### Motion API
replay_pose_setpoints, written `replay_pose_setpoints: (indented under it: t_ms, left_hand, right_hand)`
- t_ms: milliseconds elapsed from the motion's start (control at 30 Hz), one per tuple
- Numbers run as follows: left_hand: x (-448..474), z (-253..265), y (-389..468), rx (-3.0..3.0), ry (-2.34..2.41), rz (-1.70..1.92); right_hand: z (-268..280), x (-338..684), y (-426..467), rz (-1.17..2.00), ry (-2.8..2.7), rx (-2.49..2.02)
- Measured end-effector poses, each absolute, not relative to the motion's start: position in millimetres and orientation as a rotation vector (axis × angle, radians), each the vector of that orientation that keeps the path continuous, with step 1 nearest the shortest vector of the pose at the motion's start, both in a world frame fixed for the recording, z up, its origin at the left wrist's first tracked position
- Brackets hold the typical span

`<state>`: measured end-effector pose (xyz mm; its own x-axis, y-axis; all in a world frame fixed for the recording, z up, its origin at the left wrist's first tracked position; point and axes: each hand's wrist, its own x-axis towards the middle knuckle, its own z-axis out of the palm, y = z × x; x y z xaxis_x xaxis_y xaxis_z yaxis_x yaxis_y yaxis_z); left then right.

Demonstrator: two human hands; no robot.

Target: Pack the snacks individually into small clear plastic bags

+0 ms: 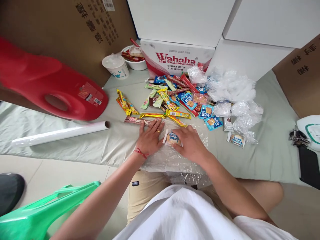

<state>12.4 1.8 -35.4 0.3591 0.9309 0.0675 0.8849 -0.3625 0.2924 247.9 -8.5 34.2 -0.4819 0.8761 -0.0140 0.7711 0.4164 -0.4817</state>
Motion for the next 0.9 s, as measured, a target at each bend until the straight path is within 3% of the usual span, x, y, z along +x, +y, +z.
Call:
replay_pose_setpoints:
  t_ms: [300, 533, 733, 900]
  left_hand:
    - [15, -35, 2, 2.441, 1.686, 0.291]
    - [16, -34, 2, 2.434, 1.700, 0.272]
    - [14, -37, 2, 2.429, 1.680, 0.362]
    - [11, -36, 0, 2.425, 1.662, 0.453]
  right_hand:
    - [33, 224, -21, 0.431, -2.688, -1.727]
    - [25, 236, -28, 0.483, -2.612, -1.713]
    - [19, 258, 14, 0.310, -2.289, -1.731]
    - [16, 251, 53, 0.379, -2.402, -1.908]
